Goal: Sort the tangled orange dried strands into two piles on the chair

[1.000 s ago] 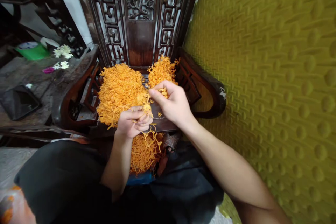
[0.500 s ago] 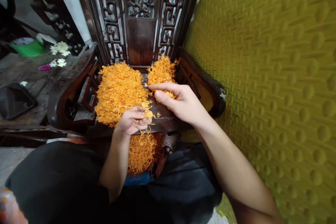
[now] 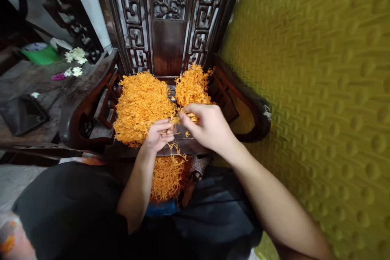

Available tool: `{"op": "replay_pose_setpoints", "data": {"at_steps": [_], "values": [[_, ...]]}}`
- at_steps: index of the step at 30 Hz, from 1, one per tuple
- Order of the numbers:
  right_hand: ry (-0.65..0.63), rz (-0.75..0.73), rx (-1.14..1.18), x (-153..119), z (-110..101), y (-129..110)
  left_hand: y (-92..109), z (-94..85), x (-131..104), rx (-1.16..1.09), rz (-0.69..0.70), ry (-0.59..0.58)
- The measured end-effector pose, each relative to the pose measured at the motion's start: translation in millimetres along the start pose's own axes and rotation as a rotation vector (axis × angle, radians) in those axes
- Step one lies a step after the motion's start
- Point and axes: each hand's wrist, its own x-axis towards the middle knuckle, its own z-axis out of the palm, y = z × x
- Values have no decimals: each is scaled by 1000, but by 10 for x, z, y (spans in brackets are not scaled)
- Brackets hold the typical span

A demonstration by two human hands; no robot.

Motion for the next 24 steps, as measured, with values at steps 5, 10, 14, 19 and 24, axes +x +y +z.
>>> {"op": "replay_pose_setpoints", "data": {"at_steps": [5, 10, 14, 19, 24], "values": [[-111, -170, -331, -14, 229, 81, 103, 148, -78, 47, 162, 146], [-152, -157, -712, -48, 354, -13, 83, 265, -153, 134, 224, 246], [-101, -145, -783, -11, 446, -26, 57, 312, -196, 192, 226, 240], [36, -91, -551, 136, 401, 220, 113, 332, -229, 240, 226, 179], [356, 238, -222, 356, 87, 728, 296, 472, -598, 248, 168, -38]]}}
